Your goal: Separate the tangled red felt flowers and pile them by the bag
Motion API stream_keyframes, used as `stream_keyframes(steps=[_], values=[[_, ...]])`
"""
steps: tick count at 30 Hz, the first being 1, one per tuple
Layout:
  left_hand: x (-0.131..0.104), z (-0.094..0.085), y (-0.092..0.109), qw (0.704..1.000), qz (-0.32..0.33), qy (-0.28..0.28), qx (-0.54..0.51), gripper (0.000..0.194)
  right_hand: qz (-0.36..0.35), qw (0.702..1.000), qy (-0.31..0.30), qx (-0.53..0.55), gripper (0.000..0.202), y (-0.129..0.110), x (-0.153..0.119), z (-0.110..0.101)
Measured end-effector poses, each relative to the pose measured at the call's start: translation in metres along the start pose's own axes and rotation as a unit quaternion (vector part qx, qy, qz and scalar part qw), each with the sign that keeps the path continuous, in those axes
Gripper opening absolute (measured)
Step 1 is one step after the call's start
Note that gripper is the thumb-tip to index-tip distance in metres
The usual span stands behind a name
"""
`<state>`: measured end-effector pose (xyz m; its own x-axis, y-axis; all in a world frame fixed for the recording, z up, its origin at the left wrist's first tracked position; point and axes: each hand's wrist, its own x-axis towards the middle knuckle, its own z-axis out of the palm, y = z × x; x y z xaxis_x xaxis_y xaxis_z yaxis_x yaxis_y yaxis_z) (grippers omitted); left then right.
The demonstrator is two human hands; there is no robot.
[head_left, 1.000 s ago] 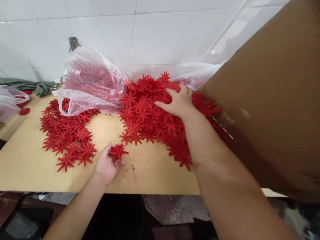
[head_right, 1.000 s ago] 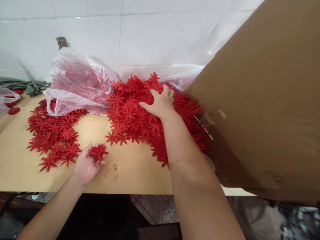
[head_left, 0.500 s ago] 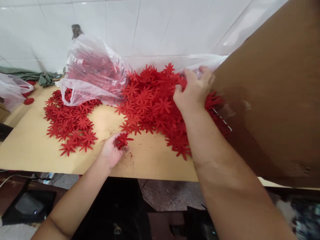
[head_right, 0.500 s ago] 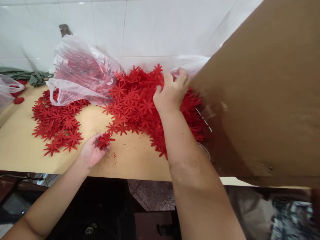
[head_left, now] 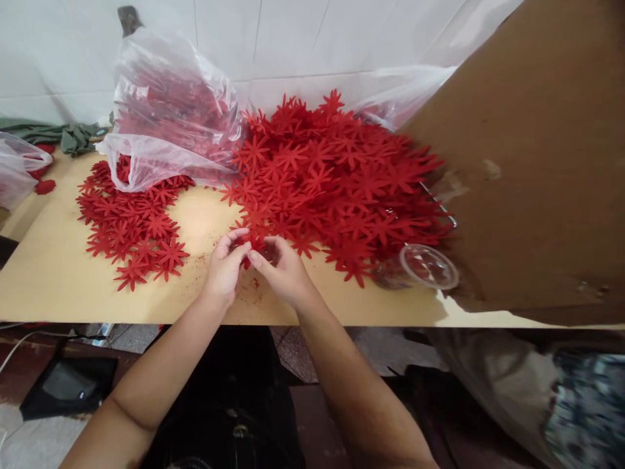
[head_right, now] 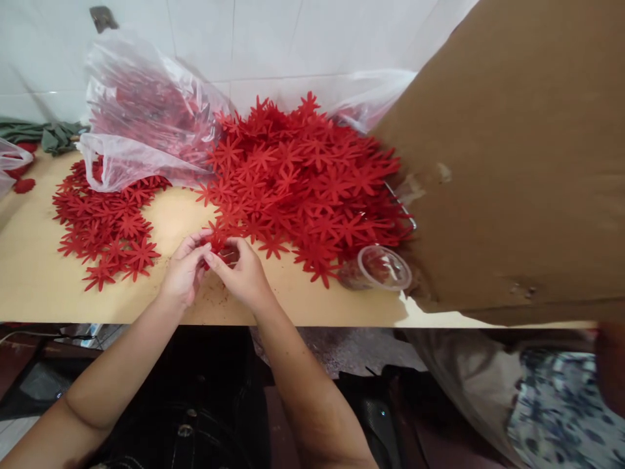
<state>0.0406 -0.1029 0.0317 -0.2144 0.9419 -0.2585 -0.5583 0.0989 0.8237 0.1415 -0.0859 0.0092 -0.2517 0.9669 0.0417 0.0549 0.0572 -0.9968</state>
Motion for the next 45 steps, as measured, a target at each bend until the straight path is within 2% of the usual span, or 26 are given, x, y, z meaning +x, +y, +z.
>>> stream_keyframes(steps=[3, 6, 9, 12, 14, 17, 19, 22, 28, 32, 35, 40, 42, 45], values=[[-0.001, -0.003, -0.004, 0.999, 0.041, -0.01, 0.02, 0.015, 0.046, 0.992, -0.015, 0.112, 0.043, -0.002, 0.002, 0.0], [0.0, -0.008, -0.005, 0.997, 0.078, -0.02, 0.021, 0.019, 0.076, 0.983, -0.004, 0.164, 0.038, -0.001, 0.002, 0.0], [0.001, -0.012, -0.005, 0.997, 0.066, -0.016, 0.023, 0.018, 0.099, 0.974, 0.016, 0.203, 0.034, 0.005, 0.002, 0.002], [0.001, -0.013, -0.005, 0.997, 0.047, -0.008, 0.064, 0.023, 0.081, 0.972, 0.019, 0.22, 0.032, 0.007, 0.0, 0.004], [0.0, -0.012, -0.005, 0.995, 0.036, -0.004, 0.091, 0.028, 0.059, 0.976, 0.001, 0.209, 0.032, 0.006, -0.002, 0.005], [0.0, -0.012, -0.004, 0.996, 0.027, -0.003, 0.089, 0.024, 0.048, 0.981, -0.023, 0.186, 0.031, 0.004, -0.003, 0.007], [0.001, -0.014, -0.005, 0.996, 0.036, -0.002, 0.077, 0.02, 0.053, 0.981, -0.005, 0.185, 0.031, 0.004, -0.002, 0.006], [0.002, -0.019, -0.006, 0.995, 0.035, -0.007, 0.091, 0.02, 0.057, 0.98, 0.053, 0.181, 0.032, 0.008, 0.001, 0.004], [-0.003, -0.02, -0.008, 0.987, -0.011, -0.107, 0.123, 0.024, 0.028, 0.989, 0.106, 0.1, 0.026, 0.008, 0.004, 0.001], [-0.002, -0.016, -0.012, 0.984, -0.004, -0.123, 0.13, 0.023, 0.004, 0.99, 0.125, 0.064, 0.022, 0.003, 0.003, 0.002], [0.001, -0.014, -0.013, 0.985, -0.003, -0.104, 0.14, 0.015, -0.009, 0.991, 0.128, 0.046, 0.022, 0.001, 0.003, 0.004], [0.004, -0.016, -0.01, 0.988, -0.002, -0.053, 0.146, 0.005, -0.03, 0.994, 0.098, 0.046, 0.026, 0.003, 0.0, 0.001], [0.006, -0.018, -0.009, 0.987, 0.006, -0.039, 0.154, 0.004, -0.064, 0.992, 0.112, 0.017, 0.03, 0.003, -0.004, -0.003], [0.009, -0.019, -0.009, 0.985, 0.017, -0.024, 0.168, 0.004, -0.147, 0.972, 0.161, -0.088, 0.032, -0.002, -0.012, -0.007]])
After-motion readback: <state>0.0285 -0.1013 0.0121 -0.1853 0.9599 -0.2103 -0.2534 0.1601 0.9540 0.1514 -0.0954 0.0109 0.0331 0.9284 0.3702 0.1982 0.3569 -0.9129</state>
